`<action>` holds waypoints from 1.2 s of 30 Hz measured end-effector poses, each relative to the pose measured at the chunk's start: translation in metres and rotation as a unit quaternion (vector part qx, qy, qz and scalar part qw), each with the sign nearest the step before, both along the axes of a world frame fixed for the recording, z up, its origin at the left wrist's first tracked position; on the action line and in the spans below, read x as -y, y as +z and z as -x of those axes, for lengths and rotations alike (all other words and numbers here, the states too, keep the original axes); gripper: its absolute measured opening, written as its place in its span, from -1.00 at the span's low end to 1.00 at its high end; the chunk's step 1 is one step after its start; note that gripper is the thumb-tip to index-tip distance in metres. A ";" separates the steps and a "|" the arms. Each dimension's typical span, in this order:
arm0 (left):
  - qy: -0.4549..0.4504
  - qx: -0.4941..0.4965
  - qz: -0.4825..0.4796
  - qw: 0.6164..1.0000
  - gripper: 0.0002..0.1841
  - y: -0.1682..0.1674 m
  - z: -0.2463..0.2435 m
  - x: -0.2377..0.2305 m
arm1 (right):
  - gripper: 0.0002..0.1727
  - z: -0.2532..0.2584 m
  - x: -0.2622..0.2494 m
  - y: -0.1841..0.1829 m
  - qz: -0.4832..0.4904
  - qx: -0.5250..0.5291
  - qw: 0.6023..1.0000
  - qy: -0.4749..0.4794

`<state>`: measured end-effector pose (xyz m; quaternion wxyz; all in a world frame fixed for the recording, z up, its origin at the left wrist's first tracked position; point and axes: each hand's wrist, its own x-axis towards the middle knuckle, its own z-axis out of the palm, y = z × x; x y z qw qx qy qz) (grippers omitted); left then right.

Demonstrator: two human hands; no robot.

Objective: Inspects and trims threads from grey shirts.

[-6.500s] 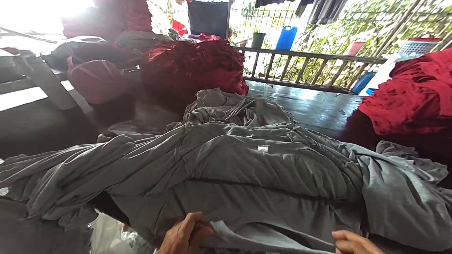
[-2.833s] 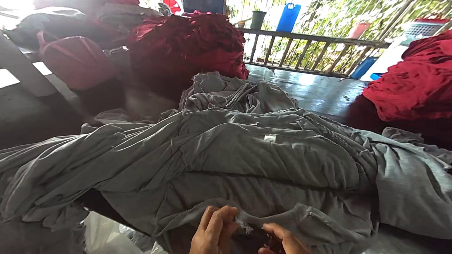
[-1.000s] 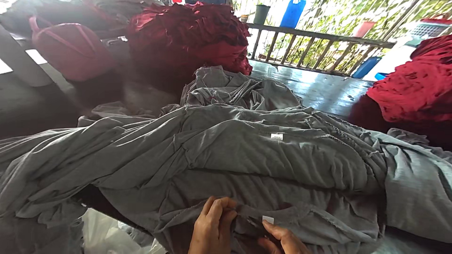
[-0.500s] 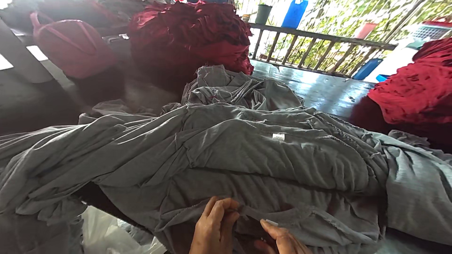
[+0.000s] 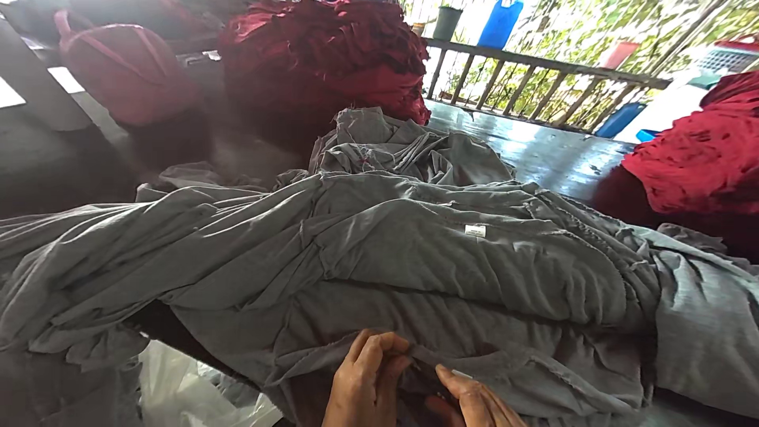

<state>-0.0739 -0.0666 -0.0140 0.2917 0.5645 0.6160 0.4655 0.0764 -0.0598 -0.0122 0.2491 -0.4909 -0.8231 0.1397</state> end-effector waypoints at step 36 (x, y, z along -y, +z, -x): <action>-0.017 0.036 -0.029 0.999 -0.85 -0.007 0.005 0.004 | -0.75 0.014 -0.001 0.016 0.021 0.053 0.998 -0.014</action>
